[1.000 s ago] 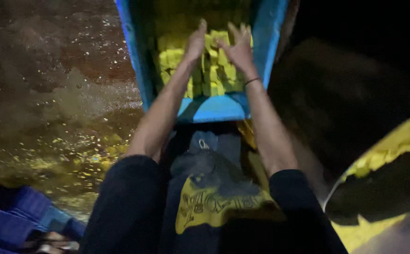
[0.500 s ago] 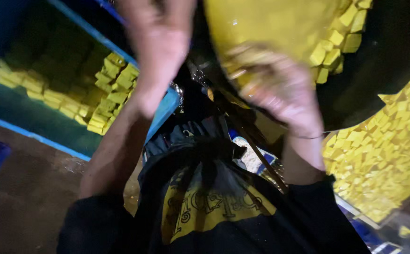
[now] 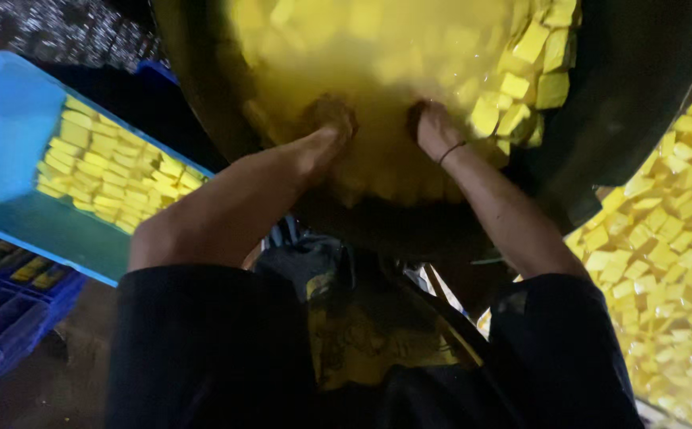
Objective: The person washes yellow rectangular blocks in a large water-filled basin, rubbing each block by hand before placing it into a blue tray beside the basin. They repeatedly pick blocks from the basin, scrub and rinse them in the water, and arrange the cleaned blocks in the tray.
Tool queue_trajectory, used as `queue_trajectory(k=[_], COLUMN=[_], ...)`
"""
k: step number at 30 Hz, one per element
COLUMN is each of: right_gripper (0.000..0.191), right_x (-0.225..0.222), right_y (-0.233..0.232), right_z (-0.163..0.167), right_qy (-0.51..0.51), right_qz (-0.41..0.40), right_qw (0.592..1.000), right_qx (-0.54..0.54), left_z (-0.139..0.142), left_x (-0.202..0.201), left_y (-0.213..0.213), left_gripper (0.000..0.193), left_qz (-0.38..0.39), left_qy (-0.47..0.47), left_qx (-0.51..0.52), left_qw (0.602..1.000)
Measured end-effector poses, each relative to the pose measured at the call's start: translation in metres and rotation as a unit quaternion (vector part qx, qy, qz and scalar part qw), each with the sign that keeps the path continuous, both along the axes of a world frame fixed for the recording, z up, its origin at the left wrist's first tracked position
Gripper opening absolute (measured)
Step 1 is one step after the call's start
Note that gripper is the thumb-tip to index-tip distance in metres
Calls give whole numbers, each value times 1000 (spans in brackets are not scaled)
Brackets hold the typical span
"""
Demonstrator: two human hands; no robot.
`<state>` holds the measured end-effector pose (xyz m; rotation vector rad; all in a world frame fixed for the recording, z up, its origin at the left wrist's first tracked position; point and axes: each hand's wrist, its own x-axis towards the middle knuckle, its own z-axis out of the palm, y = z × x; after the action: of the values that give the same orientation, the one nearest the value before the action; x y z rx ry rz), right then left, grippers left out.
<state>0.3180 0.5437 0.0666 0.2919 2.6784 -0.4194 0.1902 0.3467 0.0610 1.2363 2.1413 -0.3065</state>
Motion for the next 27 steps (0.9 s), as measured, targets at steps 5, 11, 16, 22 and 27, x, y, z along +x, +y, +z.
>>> queue_trajectory(k=[5,11,16,22,27], right_gripper=[35,27,30,25,51], right_x=[-33,-142,-219,-231,-194], right_y=[26,78,68,50,91], right_z=[13,71,64,35,31], right_qy=[38,0,46,107,149], right_qz=[130,-89,36,83,131], right_qw=[990,954,998,989,976], right_qx=[42,-288,-7,54,-88], left_z=[-8,-26,-22,22,34], left_x=[-22,-15,-41,-129,-148], left_y=[1,-2,-17,0,16], left_gripper=[37,43,49,65,54], left_qz=[-9,-33,-102,350,410], left_qy=[9,-27,-126,-616,-571], left_qx=[19,-5,31,232,409], left_qw=[1000,999,986,666,582])
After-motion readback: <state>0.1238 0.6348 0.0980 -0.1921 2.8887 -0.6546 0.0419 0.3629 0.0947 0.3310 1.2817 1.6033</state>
